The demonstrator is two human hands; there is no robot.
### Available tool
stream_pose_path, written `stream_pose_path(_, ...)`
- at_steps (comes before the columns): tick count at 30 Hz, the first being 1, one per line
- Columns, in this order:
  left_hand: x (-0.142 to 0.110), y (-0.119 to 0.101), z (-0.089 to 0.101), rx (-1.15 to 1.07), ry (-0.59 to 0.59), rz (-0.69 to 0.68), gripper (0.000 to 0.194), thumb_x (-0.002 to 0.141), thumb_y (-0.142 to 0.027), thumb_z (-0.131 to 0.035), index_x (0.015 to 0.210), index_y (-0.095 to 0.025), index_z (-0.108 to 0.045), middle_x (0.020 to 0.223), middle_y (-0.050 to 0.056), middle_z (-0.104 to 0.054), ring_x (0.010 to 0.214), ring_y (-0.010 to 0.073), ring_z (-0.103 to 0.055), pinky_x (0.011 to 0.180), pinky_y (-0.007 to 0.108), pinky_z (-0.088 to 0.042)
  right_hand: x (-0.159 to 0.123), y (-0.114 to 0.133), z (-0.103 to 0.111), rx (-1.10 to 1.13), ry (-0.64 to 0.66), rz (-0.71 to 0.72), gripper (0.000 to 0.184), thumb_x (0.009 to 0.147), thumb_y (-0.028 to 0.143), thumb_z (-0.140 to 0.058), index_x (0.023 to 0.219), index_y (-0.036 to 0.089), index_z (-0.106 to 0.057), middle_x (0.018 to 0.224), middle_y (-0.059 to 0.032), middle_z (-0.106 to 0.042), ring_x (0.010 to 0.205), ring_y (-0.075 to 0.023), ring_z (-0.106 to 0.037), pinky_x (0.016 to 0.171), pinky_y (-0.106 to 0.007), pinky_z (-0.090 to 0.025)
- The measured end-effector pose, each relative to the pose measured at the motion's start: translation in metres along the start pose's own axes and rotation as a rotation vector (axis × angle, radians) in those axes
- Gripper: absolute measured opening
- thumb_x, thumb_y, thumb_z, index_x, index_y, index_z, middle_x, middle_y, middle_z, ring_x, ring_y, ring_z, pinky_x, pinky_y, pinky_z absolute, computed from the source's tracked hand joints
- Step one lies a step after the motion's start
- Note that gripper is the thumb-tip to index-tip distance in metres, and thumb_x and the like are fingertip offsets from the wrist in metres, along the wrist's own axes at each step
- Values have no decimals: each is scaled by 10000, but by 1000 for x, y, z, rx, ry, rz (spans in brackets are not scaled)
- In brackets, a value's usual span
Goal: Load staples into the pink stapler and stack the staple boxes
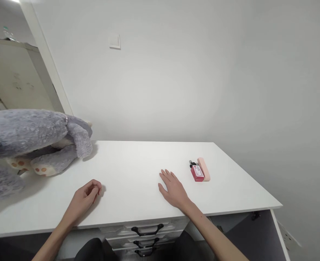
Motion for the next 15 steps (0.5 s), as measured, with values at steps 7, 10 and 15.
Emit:
stream_pose_path(7, 0, 4, -1, 12, -1, -6, 188, 815, -340, -465, 762, -224, -603, 651, -14, -623, 545, 143, -466, 547, 249, -368, -1, 1, 1, 0, -7, -3, 541, 1075, 432, -380, 1542, 195, -518, 1638, -70, -442, 1549, -246, -365, 1291, -485, -299)
stream_pose_path(10, 1, 8, -1, 32, 3, -7, 187, 817, -337, -459, 772, -227, -603, 664, -14, -636, 554, 146, -475, 559, 252, -371, -1, 2, 2, 1, -2, -3, 539, 1071, 417, -388, 1539, 184, -520, 1635, -76, -447, 1547, -246, -369, 1290, -485, -302)
stream_pose_path(15, 0, 6, 0, 40, 8, -7, 186, 826, -335, -457, 776, -228, -600, 672, -13, -643, 564, 152, -483, 574, 259, -376, -1, 4, 3, -5, 6, -11, 541, 1067, 403, -390, 1532, 161, -525, 1635, -86, -443, 1546, -247, -370, 1291, -480, -299)
Point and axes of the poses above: each hand's wrist, its own x-axis towards the middle knuckle, its own z-axis out of the back of the hand, y = z × x, the point moved 1 cm from there along x, towards the middle knuckle
